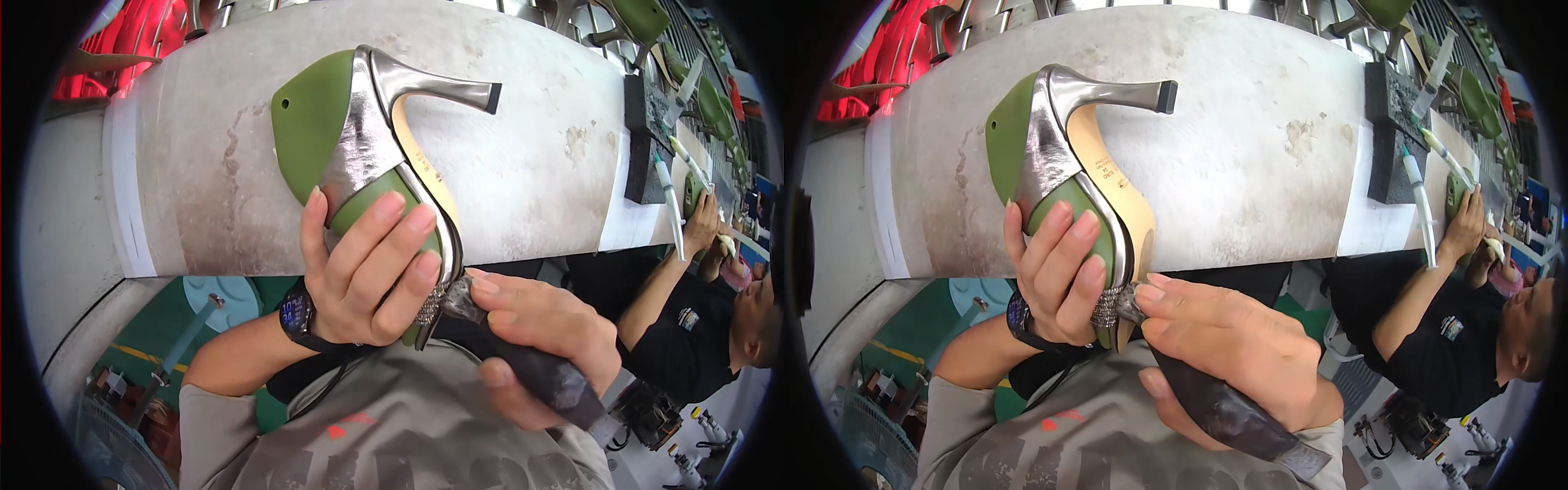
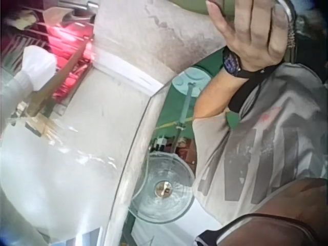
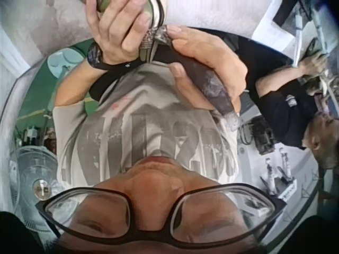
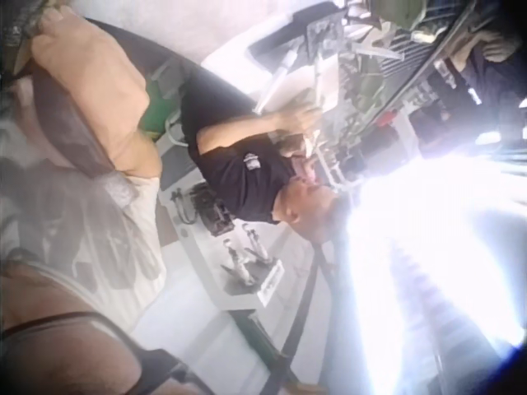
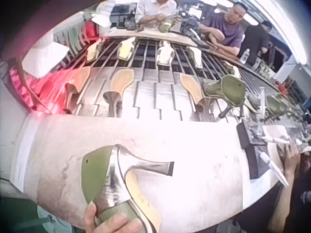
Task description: The person uses a hammer to pound the edges of a green high-heel shoe upper, applies a pre-cut sole, presses it firmly by hand to the shoe bottom, and then uses the hammer to secure the edges of the sole.
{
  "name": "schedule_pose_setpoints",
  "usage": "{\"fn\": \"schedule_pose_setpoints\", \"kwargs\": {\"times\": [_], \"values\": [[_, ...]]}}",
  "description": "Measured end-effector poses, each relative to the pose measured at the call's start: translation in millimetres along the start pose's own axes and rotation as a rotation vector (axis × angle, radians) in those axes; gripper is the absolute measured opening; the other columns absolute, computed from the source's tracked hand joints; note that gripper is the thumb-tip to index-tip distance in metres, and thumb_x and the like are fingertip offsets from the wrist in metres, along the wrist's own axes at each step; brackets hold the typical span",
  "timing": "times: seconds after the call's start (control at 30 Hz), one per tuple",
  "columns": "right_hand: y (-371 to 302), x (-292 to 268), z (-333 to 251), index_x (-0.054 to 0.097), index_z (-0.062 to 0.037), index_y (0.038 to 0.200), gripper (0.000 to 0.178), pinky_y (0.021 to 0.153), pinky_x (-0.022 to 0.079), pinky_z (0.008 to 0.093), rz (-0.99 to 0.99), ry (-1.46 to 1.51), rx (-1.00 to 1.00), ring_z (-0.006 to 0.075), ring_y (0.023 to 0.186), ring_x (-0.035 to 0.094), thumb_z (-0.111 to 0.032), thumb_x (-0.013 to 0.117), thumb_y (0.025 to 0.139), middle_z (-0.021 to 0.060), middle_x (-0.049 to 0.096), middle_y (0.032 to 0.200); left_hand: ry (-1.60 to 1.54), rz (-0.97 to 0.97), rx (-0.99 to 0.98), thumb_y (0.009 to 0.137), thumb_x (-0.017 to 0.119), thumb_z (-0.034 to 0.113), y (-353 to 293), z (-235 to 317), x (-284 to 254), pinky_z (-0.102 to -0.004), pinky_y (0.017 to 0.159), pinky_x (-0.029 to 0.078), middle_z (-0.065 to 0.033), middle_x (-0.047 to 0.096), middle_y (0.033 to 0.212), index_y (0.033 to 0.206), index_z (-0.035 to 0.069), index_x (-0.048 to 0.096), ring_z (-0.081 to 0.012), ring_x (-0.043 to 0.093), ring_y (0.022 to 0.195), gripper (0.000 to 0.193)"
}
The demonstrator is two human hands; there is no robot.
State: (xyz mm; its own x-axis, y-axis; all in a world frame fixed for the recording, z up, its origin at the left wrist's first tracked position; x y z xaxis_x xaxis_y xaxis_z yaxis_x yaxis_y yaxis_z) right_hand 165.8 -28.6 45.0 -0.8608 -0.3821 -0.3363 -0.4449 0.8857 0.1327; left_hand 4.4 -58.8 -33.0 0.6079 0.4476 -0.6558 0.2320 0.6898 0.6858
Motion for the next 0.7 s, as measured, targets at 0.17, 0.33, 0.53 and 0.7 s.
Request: {"fn": "schedule_pose_setpoints", "kwargs": {"times": [0.17, 0.33, 0.53, 0.7], "values": [[20.6, -12.2, 10.6, 0.070, 0.0080, 0.109, 0.035, 0.090, 0.063, 0.0409, -0.105, 0.016, 0.053, 0.0366, 0.103, 0.078, 0.004, 0.082, 0.077, 0.0261, 0.076, 0.110, -0.002, 0.001, -0.005, 0.106, 0.060, 0.018, -3.8, 0.8, 0.6, -0.0703, 0.118, 0.034, -0.0089, 0.067, 0.135, 0.134, 0.012, 0.050, -0.0275, 0.065, 0.127, 0.031], [35.7, -22.2, 38.4, 0.067, 0.0084, 0.099, 0.039, 0.092, 0.061, 0.0418, 0.000, 0.258, 0.535, 0.0345, 0.096, 0.076, -0.021, 0.082, 0.078, 0.0284, 0.076, 0.102, -0.014, -0.005, 0.013, 0.103, 0.064, 0.017, -4.9, 1.1, 4.1, -0.0714, 0.119, 0.033, -0.0065, 0.068, 0.136, 0.133, 0.013, 0.050, -0.0260, 0.064, 0.129, 0.033], [83.5, -16.6, 57.7, 0.068, 0.0084, 0.105, 0.034, 0.083, 0.061, 0.0332, -0.185, 0.239, 0.593, 0.0216, 0.088, 0.075, -0.017, 0.076, 0.083, 0.0233, 0.078, 0.105, 0.017, 0.052, 0.024, 0.102, 0.065, 0.017, -8.3, 1.5, 8.6, -0.0724, 0.119, 0.032, -0.0058, 0.068, 0.136, 0.131, 0.014, 0.051, -0.0259, 0.063, 0.130, 0.033], [86.6, 5.7, 47.2, 0.066, 0.0064, 0.113, 0.028, 0.070, 0.059, 0.0277, 0.057, 0.252, 0.388, 0.0133, 0.078, 0.069, -0.015, 0.070, 0.095, 0.0189, 0.077, 0.113, 0.013, 0.033, 0.019, 0.103, 0.064, 0.018, -3.8, 3.9, 6.8, -0.0728, 0.117, 0.034, -0.0082, 0.067, 0.136, 0.134, 0.013, 0.051, -0.0273, 0.063, 0.130, 0.034]]}}
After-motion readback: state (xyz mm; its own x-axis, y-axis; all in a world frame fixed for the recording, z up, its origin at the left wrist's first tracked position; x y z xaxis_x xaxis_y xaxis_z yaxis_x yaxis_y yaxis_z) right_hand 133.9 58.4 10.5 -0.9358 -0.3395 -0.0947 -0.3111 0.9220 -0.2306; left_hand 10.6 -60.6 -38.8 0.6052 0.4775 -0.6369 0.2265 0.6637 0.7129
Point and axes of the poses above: each hand's wrist, its own y-axis towards the middle knuckle, its own x-axis out of the palm, z = x × y, the point moved 7 cm from there along y, towards the middle knuckle
